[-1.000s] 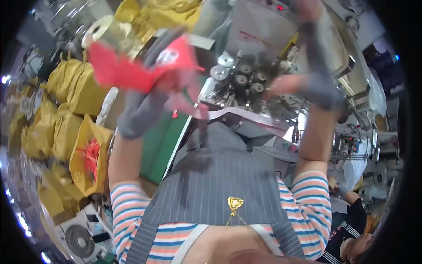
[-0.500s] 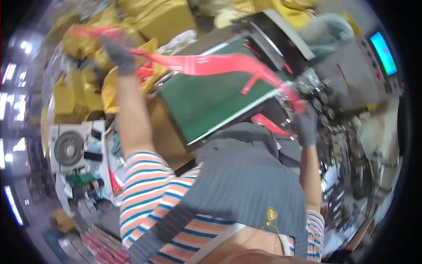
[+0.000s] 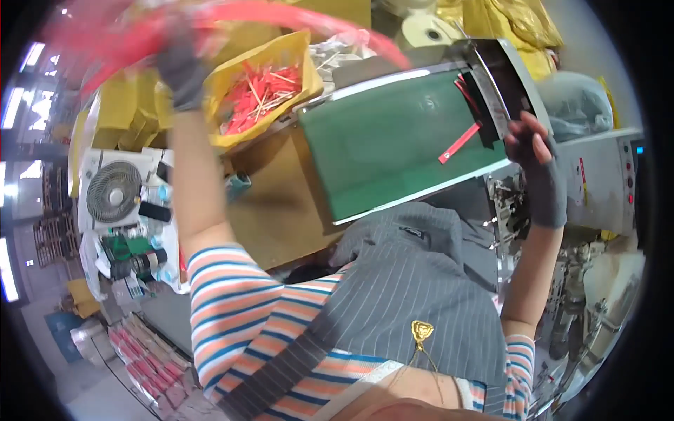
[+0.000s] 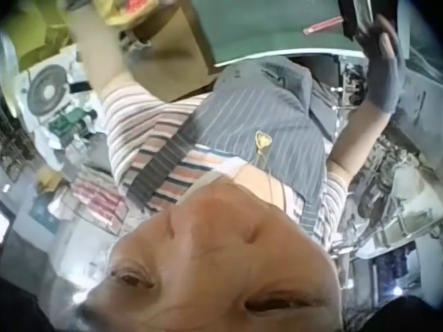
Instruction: Packaging red items into plastic bags using a heat sealer and organizing processed wooden sticks at a machine station.
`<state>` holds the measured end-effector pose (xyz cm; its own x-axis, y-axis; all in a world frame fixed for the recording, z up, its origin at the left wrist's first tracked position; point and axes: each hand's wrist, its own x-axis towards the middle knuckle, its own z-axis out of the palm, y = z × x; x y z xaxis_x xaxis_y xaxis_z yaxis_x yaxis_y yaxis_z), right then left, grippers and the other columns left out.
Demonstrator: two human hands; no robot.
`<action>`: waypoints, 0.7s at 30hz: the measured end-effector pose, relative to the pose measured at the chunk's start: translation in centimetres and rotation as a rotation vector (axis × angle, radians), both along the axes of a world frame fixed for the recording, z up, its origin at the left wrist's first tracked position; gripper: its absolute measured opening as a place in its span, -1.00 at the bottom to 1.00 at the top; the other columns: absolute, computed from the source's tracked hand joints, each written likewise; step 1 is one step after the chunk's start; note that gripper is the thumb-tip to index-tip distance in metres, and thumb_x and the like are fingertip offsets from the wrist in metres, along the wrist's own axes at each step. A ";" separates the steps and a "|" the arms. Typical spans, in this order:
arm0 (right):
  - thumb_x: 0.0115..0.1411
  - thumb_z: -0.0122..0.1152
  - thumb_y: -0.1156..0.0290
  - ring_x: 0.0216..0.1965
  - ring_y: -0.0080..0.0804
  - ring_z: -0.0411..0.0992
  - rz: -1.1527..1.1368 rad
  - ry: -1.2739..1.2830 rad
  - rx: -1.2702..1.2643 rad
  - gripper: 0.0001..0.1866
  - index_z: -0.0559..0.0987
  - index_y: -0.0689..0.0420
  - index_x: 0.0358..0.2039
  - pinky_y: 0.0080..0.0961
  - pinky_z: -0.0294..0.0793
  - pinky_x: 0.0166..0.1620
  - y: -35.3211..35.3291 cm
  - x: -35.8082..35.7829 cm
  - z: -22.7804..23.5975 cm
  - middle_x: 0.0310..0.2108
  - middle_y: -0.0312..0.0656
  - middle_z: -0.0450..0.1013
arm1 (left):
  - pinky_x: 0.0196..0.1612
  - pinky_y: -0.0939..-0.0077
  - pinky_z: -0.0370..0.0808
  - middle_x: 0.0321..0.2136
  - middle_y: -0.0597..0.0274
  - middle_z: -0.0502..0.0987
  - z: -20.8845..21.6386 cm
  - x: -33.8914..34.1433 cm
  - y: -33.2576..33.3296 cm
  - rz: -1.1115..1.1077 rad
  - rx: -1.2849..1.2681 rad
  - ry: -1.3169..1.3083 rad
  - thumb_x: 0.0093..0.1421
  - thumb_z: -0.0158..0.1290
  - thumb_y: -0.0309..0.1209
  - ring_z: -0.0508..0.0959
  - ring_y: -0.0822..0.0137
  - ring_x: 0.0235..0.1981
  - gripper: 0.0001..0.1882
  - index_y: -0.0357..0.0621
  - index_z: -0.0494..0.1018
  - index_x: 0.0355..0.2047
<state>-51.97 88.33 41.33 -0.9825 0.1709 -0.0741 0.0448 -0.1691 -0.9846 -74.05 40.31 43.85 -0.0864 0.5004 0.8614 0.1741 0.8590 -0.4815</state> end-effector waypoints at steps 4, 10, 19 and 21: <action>0.19 0.07 0.19 -0.25 -0.56 0.40 -0.398 -0.223 -0.085 -0.58 0.38 0.15 -0.02 -0.58 0.41 -0.20 4.0 5.7 -4.5 -0.21 -0.29 0.41 | -0.28 0.46 0.43 -0.32 0.23 0.44 -8.8 -5.9 -5.8 0.176 0.422 -0.421 0.09 0.10 -0.20 0.48 0.26 -0.32 -0.58 -0.15 0.34 -0.11; 0.11 0.15 0.12 -0.30 -0.51 0.45 -0.440 -0.510 0.047 -0.56 0.44 0.14 -0.09 -0.59 0.42 -0.25 5.3 10.6 -9.6 -0.28 -0.26 0.45 | -0.08 0.06 0.37 0.01 0.10 0.37 -29.9 -7.3 -17.1 0.445 0.833 -1.715 -0.07 0.26 -0.04 0.41 0.02 -0.06 -0.06 0.32 -0.03 0.26; 0.14 0.14 0.22 -0.36 -0.55 0.46 -0.697 -0.502 0.188 -0.64 0.47 0.23 -0.16 -0.63 0.44 -0.26 8.5 17.6 -8.4 -0.34 -0.25 0.46 | -0.14 0.29 0.41 -0.25 -0.10 0.51 -20.1 -14.2 -6.0 0.279 0.462 -1.026 0.15 -0.02 -0.07 0.50 0.06 -0.25 -0.48 -0.31 0.43 -0.11; 0.14 0.14 0.31 -0.33 -0.60 0.43 -0.697 -0.412 0.289 -0.66 0.46 0.26 -0.14 -0.63 0.44 -0.25 10.4 17.2 -8.2 -0.31 -0.23 0.46 | -0.15 0.35 0.42 -0.30 -0.04 0.53 -19.6 -13.0 -2.6 0.167 0.384 -0.765 0.14 -0.01 -0.10 0.51 0.13 -0.30 -0.50 -0.30 0.44 -0.10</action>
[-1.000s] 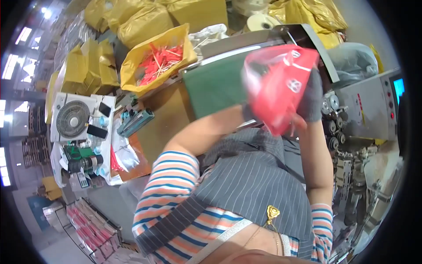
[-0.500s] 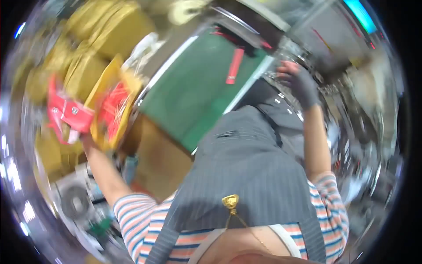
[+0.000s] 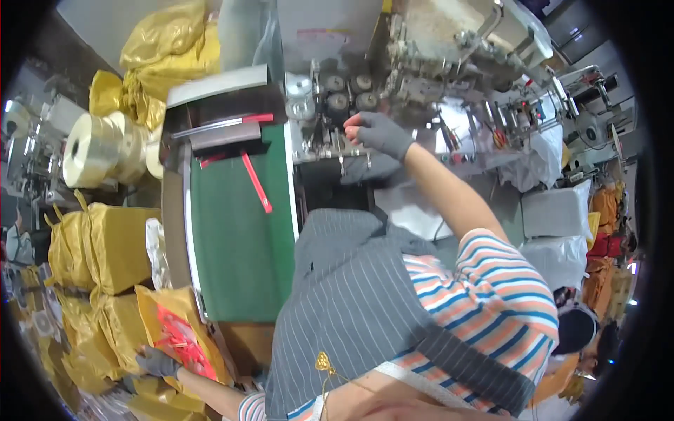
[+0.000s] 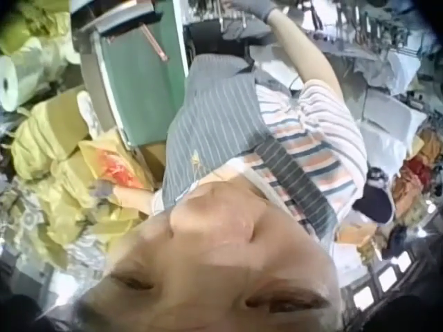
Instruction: Packaging red items into plastic bags using a heat sealer and organizing processed wooden sticks at a machine station.
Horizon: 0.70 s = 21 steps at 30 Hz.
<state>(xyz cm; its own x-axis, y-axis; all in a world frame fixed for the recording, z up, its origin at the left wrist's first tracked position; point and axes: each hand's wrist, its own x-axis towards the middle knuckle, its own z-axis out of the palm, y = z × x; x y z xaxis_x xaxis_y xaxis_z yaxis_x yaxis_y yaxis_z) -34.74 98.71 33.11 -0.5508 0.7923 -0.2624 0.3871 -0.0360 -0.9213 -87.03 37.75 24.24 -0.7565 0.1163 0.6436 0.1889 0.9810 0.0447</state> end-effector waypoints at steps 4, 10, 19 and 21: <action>0.10 0.17 0.37 -0.28 -0.52 0.40 -0.161 0.227 0.350 -0.59 0.43 0.22 -0.03 -0.57 0.39 -0.15 6.9 -3.1 1.9 -0.27 -0.25 0.45 | -0.21 0.43 0.41 -0.33 0.05 0.49 -1.7 10.4 16.0 -0.313 0.148 -0.694 0.16 -0.04 -0.33 0.48 0.23 -0.29 -0.72 -0.31 0.44 -0.24; 0.13 0.06 0.11 -0.05 -0.04 0.33 -0.436 -0.037 1.136 -0.33 0.20 0.18 0.18 -0.27 0.32 0.01 21.8 -7.4 8.1 -0.03 0.07 0.28 | -0.19 0.46 0.43 -0.37 0.08 0.53 -13.2 27.2 32.0 -0.921 0.423 -1.053 0.11 0.06 -0.28 0.52 0.28 -0.33 -0.69 -0.26 0.47 -0.24; 0.14 -0.05 -0.05 -0.01 0.00 0.19 -0.625 -0.351 1.204 -0.31 0.21 0.13 0.18 -0.12 0.25 0.02 35.1 -9.2 9.6 -0.05 0.01 0.19 | -0.27 0.45 0.46 -0.43 0.09 0.57 -17.6 30.4 32.2 -0.680 0.532 -1.238 0.09 0.07 -0.33 0.55 0.31 -0.39 -0.73 -0.30 0.50 -0.30; 0.14 -0.04 -0.04 -0.02 -0.01 0.20 -0.628 -0.366 1.213 -0.31 0.22 0.13 0.17 -0.11 0.24 0.02 35.9 -9.0 9.6 -0.06 0.00 0.20 | -0.30 0.46 0.46 -0.46 0.10 0.57 -17.8 28.8 30.5 -0.571 0.453 -1.153 0.08 0.08 -0.37 0.54 0.32 -0.43 -0.78 -0.32 0.50 -0.37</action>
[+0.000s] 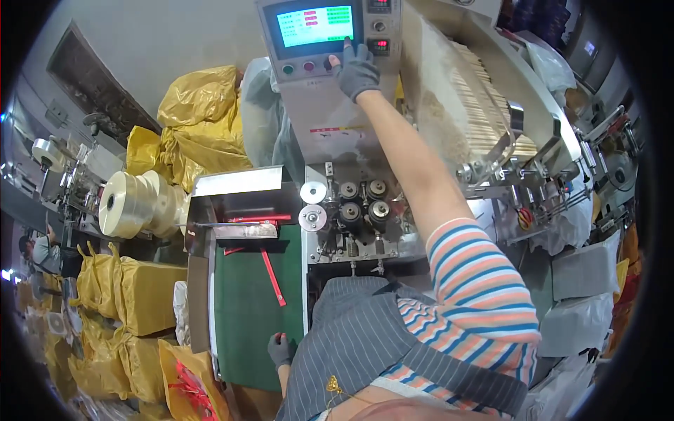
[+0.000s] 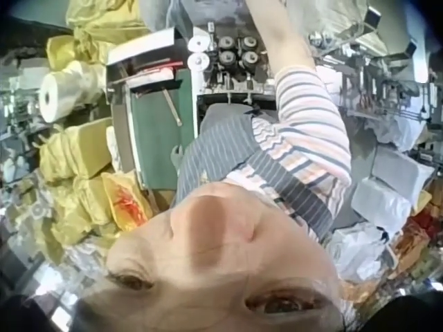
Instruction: Packaging red items into plastic bags using a heat sealer and organizing processed wooden sticks at a machine station.
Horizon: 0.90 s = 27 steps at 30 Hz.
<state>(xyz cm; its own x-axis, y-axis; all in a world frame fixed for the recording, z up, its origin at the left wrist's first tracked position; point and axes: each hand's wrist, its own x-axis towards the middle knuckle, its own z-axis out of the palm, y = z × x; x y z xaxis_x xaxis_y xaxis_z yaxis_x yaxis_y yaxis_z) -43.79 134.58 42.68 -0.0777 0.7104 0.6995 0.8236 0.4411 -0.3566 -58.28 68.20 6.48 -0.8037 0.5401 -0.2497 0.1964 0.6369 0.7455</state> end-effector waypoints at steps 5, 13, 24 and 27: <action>0.11 -0.01 -0.02 -0.08 -0.08 0.25 -0.005 -0.028 0.108 -0.32 0.25 0.11 0.16 -0.12 0.22 -0.01 -0.7 -1.1 -0.2 -0.10 -0.06 0.23 | -0.34 0.48 0.46 -0.49 0.08 0.56 0.1 0.1 -0.7 0.099 0.065 -0.076 0.06 0.09 -0.40 0.54 0.35 -0.45 -0.79 -0.34 0.49 -0.40; 0.14 -0.02 0.01 -0.18 -0.12 0.32 0.052 -0.102 0.143 -0.36 0.25 0.08 0.17 -0.19 0.27 -0.09 -1.2 -2.6 0.8 -0.20 -0.05 0.33 | -0.30 0.48 0.46 -0.46 0.03 0.57 -0.7 0.3 1.4 0.002 0.019 -0.152 0.05 0.11 -0.36 0.56 0.31 -0.44 -0.72 -0.36 0.50 -0.32; 0.24 -0.20 -0.01 -0.33 0.00 0.49 0.256 -0.252 -0.279 -0.31 0.01 0.11 0.27 -0.14 0.41 -0.23 -3.3 -5.7 6.3 -0.37 0.07 0.51 | -0.31 0.45 0.46 -0.47 0.01 0.57 0.8 -0.2 1.1 0.044 -0.032 -0.109 0.04 0.12 -0.34 0.56 0.29 -0.43 -0.72 -0.37 0.51 -0.37; 0.22 -0.18 -0.03 -0.33 0.01 0.49 0.287 -0.159 -0.250 -0.27 0.01 0.17 0.26 -0.16 0.42 -0.23 -3.9 -6.0 6.6 -0.39 0.10 0.50 | -0.32 0.45 0.46 -0.48 0.02 0.57 -0.1 -0.1 0.5 0.039 -0.052 -0.129 0.04 0.12 -0.34 0.56 0.29 -0.42 -0.72 -0.37 0.51 -0.38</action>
<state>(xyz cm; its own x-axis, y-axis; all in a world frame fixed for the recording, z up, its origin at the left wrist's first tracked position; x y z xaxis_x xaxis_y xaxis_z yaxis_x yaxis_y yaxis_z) -49.76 130.69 49.24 -0.3907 0.7907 0.4713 0.7334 0.5768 -0.3598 -58.38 68.65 6.40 -0.7835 0.4925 -0.3790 0.0751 0.6804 0.7290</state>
